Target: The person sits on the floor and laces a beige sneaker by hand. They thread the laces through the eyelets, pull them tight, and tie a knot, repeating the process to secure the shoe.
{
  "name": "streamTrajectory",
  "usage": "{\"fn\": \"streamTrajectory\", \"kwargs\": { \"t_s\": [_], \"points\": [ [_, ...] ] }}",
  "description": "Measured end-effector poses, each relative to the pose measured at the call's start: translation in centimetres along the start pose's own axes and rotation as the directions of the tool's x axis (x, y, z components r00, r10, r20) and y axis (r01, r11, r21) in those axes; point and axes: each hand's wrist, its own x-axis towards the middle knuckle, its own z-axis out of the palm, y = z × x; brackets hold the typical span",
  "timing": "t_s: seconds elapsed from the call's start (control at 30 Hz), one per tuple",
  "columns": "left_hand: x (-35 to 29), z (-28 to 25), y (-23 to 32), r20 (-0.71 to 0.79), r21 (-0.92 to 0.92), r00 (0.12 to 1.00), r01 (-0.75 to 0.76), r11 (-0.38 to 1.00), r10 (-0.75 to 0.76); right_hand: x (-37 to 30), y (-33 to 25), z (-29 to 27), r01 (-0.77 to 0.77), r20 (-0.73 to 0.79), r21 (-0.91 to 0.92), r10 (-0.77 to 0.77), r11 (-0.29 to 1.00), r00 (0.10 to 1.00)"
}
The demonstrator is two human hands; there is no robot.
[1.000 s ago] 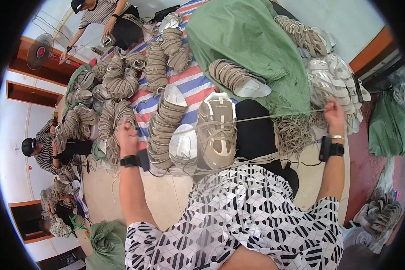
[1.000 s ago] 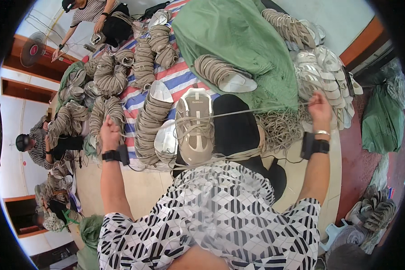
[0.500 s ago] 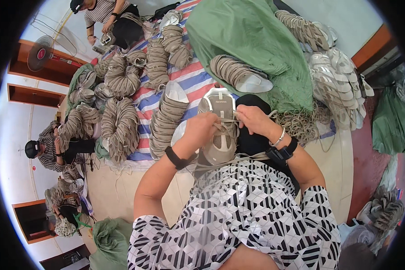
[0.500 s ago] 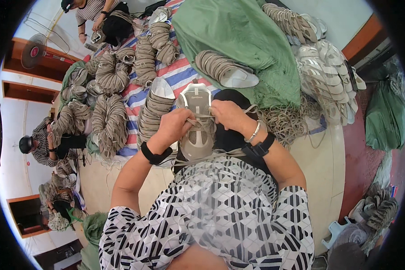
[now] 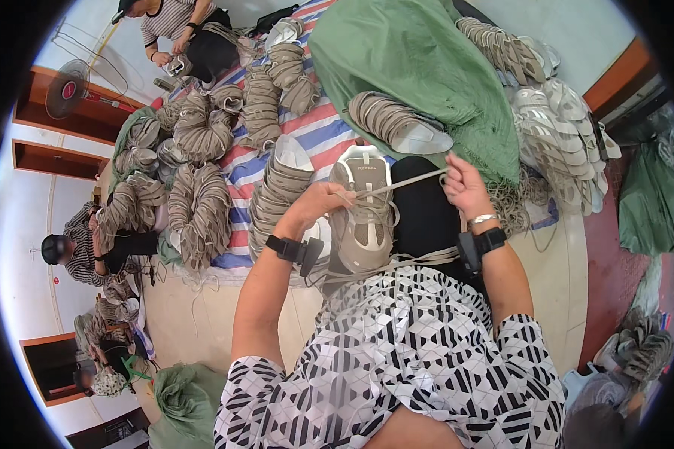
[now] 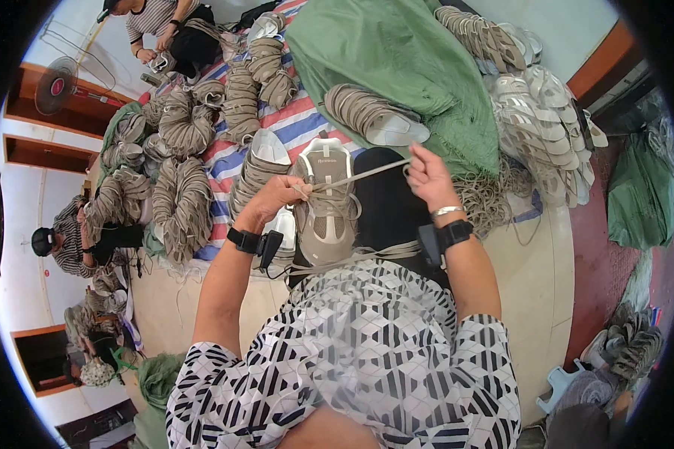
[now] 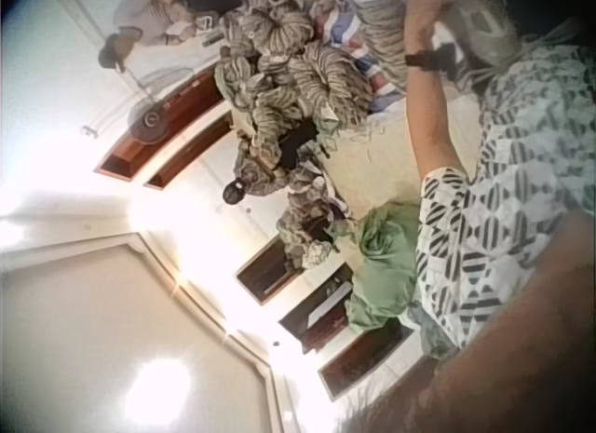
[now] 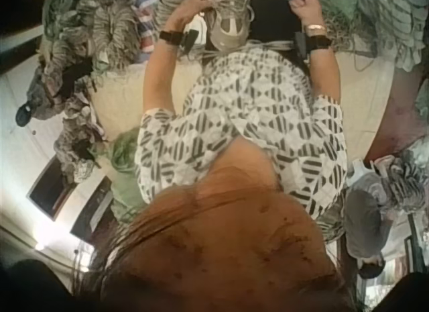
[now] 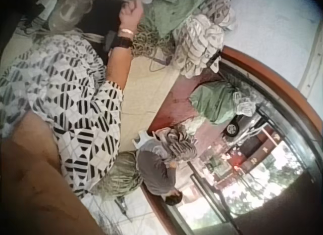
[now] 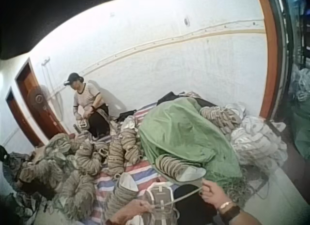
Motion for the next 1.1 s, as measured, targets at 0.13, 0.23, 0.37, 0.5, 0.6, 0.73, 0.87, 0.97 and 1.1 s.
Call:
{"fn": "streamTrajectory", "kwargs": {
  "t_s": [0.13,0.23,0.37,0.5,0.6,0.73,0.87,0.97,1.1],
  "points": [
    [-0.5,0.1,-1.4,-0.041,-0.098,0.999,0.029,0.995,-0.033,-2.1,-0.3,-2.3,-0.131,-0.076,-0.125,0.123,0.983,0.990],
    [-0.8,3.5,-1.2,-0.294,-0.023,0.943,-0.170,0.985,0.156,-2.0,-3.5,-5.0,0.077,-0.227,-0.009,-0.077,0.997,0.971],
    [-0.6,4.4,-4.0,-0.613,0.423,0.642,-0.226,0.877,0.461,-2.3,-3.3,-3.9,0.082,-0.331,-0.753,-0.483,0.653,0.810],
    [-2.1,3.7,-5.7,-0.494,0.329,0.838,-0.066,0.942,0.231,-5.5,1.0,4.1,0.343,0.162,-0.814,-0.385,0.468,0.909],
    [-2.8,4.3,-4.6,-0.512,0.561,0.733,-0.110,0.821,0.448,-6.6,6.0,7.0,0.131,0.191,-0.875,0.084,0.466,0.978],
    [-3.0,5.6,-3.2,-0.511,0.682,0.680,-0.050,0.729,0.525,-6.4,7.1,7.1,0.225,0.263,-0.935,0.110,0.275,0.959],
    [-4.1,5.3,-2.6,-0.428,0.560,0.797,-0.137,0.817,0.427,-6.9,5.9,7.6,0.209,0.276,-0.935,0.219,0.287,0.936],
    [-4.1,4.8,-3.2,-0.408,0.439,0.790,-0.269,0.857,0.457,-6.8,3.8,8.4,0.249,0.325,-0.923,0.247,0.293,0.913],
    [-3.6,2.6,-1.0,-0.444,-0.358,0.895,-0.214,0.909,0.036,-4.9,2.1,8.5,0.239,0.285,-0.938,0.167,0.250,0.944]
  ]
}}
